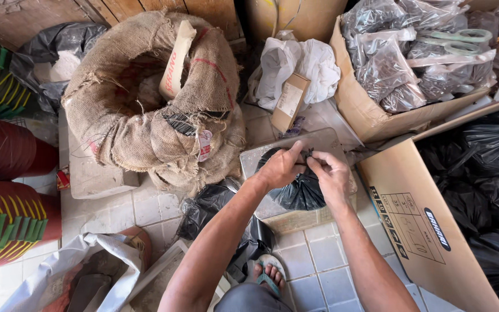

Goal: The person scoops grey powder from a large white bag into a small black plastic bag by hand and using a plastic scoop, then ties the black bag shut.

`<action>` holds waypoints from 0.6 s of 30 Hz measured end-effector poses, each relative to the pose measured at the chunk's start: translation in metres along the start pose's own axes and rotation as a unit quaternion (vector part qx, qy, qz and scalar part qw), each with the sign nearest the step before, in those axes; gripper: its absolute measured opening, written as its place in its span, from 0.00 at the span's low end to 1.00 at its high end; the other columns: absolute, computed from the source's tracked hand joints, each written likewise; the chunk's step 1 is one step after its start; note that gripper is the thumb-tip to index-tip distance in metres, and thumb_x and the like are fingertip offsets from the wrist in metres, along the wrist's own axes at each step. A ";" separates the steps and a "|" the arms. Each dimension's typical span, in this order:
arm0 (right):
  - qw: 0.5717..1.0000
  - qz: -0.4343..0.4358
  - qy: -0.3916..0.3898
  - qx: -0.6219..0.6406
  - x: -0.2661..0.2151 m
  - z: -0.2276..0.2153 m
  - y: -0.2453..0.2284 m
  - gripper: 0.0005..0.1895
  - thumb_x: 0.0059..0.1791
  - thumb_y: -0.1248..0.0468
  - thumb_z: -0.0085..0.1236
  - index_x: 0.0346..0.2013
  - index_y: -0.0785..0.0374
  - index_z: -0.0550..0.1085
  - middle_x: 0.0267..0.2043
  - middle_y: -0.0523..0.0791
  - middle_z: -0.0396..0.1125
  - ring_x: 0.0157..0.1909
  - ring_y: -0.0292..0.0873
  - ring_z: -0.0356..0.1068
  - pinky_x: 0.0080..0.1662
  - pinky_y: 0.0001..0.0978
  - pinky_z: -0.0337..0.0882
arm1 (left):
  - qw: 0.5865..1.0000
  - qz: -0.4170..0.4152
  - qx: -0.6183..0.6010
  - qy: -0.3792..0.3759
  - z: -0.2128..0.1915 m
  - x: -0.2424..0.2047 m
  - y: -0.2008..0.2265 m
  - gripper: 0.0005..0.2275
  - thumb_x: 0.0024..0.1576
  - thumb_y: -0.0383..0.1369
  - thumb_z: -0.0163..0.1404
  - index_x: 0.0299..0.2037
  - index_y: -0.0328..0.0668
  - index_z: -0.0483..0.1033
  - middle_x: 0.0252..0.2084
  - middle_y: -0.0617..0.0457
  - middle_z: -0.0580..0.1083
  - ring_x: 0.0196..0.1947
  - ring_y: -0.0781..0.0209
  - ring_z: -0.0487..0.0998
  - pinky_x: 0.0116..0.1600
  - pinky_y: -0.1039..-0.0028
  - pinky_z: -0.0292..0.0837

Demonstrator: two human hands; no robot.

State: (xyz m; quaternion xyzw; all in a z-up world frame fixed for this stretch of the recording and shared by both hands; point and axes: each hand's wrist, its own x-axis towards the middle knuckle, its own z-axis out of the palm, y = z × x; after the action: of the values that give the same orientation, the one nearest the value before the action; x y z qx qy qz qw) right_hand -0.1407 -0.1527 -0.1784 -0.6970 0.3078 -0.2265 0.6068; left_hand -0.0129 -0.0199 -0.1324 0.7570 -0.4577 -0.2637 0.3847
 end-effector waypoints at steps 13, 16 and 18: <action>0.941 0.263 -0.099 0.190 -0.008 0.015 -0.001 0.13 0.56 0.57 0.66 0.33 0.62 0.78 0.24 0.40 0.56 0.24 0.33 0.61 0.26 0.19 0.61 | 0.961 -0.242 -0.088 0.105 0.017 -0.026 0.003 0.14 0.68 0.41 0.51 0.52 0.39 0.82 0.41 0.44 0.82 0.49 0.39 0.84 0.50 0.50 0.80; 0.933 0.274 -0.111 0.204 -0.005 0.017 -0.008 0.13 0.57 0.57 0.65 0.35 0.63 0.76 0.25 0.37 0.53 0.25 0.32 0.59 0.28 0.20 0.60 | 0.943 -0.257 -0.200 0.074 0.020 -0.029 -0.005 0.16 0.71 0.43 0.45 0.51 0.42 0.83 0.39 0.44 0.82 0.47 0.38 0.83 0.47 0.50 0.81; 0.941 0.261 -0.106 0.188 -0.006 0.018 -0.017 0.12 0.56 0.56 0.66 0.36 0.61 0.79 0.25 0.35 0.54 0.25 0.30 0.59 0.28 0.18 0.61 | 0.946 -0.290 -0.123 0.074 0.019 -0.031 -0.004 0.19 0.66 0.51 0.48 0.42 0.46 0.83 0.36 0.43 0.82 0.45 0.36 0.84 0.44 0.49 0.80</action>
State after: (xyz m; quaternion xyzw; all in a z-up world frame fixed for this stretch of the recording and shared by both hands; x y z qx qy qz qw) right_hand -0.1305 -0.1346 -0.1645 -0.4856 0.3646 -0.0391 0.7935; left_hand -0.0389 0.0024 -0.1456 0.8214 -0.1523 -0.3612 0.4142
